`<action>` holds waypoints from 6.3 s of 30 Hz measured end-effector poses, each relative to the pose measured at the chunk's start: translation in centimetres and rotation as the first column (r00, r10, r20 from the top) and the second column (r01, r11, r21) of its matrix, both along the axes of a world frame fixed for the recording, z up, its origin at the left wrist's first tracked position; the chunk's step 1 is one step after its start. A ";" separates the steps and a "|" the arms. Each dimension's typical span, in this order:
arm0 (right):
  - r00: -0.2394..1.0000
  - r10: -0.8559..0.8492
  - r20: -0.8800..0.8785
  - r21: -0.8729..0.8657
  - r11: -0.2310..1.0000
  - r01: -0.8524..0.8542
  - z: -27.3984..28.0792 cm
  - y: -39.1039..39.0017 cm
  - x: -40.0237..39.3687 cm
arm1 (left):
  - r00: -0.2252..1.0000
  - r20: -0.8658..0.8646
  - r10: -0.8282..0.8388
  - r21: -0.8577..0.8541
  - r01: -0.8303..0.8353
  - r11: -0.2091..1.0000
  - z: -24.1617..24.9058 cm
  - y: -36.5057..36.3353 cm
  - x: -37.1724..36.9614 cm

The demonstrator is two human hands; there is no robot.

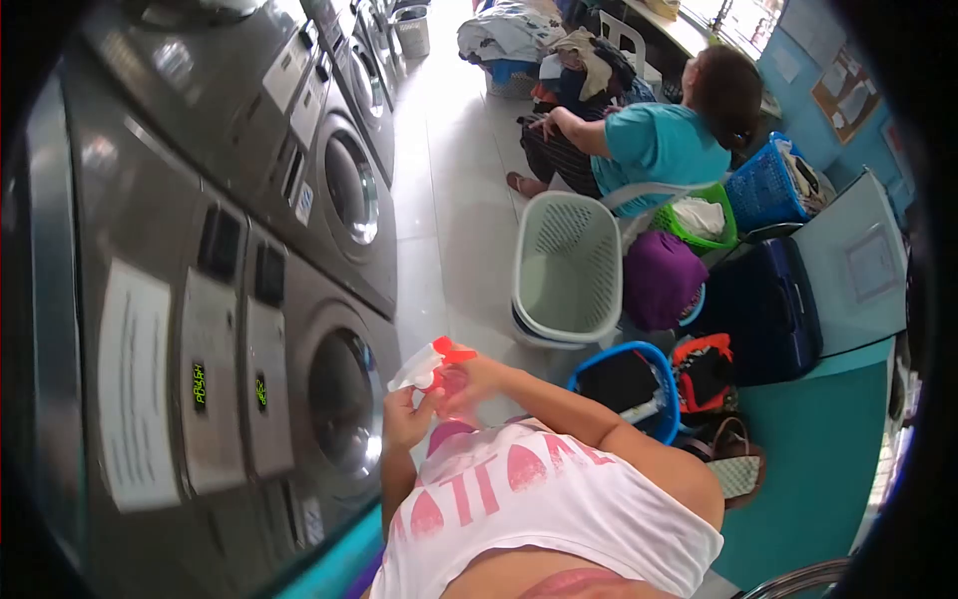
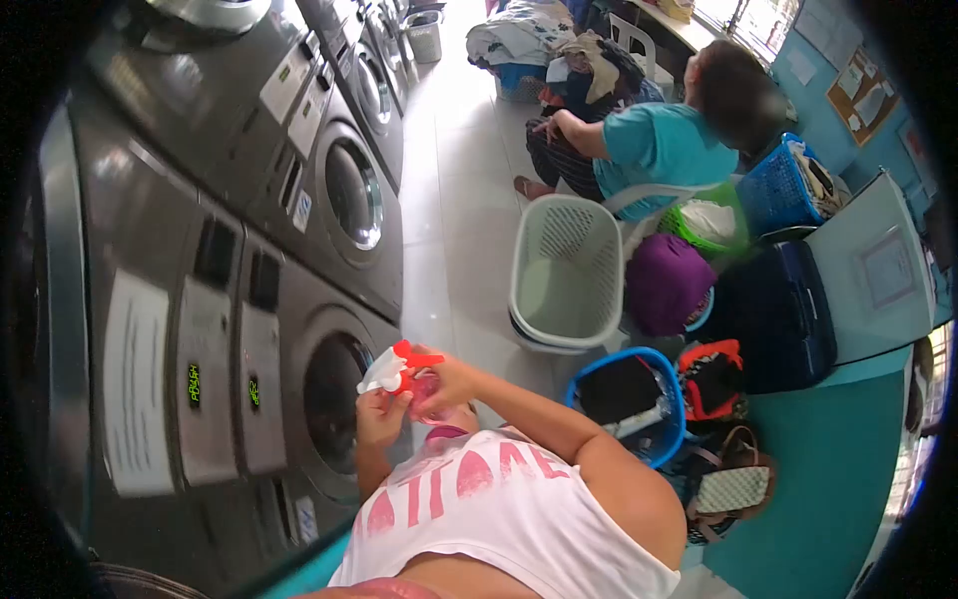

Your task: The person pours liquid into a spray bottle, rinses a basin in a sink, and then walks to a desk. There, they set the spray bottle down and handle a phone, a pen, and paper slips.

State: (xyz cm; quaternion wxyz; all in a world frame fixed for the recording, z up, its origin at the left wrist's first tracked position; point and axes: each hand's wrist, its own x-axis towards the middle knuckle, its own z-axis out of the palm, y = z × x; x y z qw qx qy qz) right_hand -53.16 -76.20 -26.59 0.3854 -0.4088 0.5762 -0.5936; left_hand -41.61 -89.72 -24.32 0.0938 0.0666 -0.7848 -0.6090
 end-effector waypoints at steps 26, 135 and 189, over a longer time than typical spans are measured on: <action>0.987 -0.050 -0.153 0.935 0.317 0.161 -5.0 -13.9 -62.0 | 0.996 0.006 0.093 -0.001 -0.093 0.996 -0.4 -30.4 -73.4; -0.515 -0.856 0.050 0.983 -0.048 0.175 -22.5 22.8 -211.9 | -0.030 0.227 -0.973 0.114 0.993 -0.004 -4.1 44.7 -261.7; -0.993 0.055 -0.100 0.984 -0.141 -0.107 -20.8 67.0 -230.2 | 0.776 0.078 -0.626 -0.552 0.557 0.621 -21.2 147.0 -313.1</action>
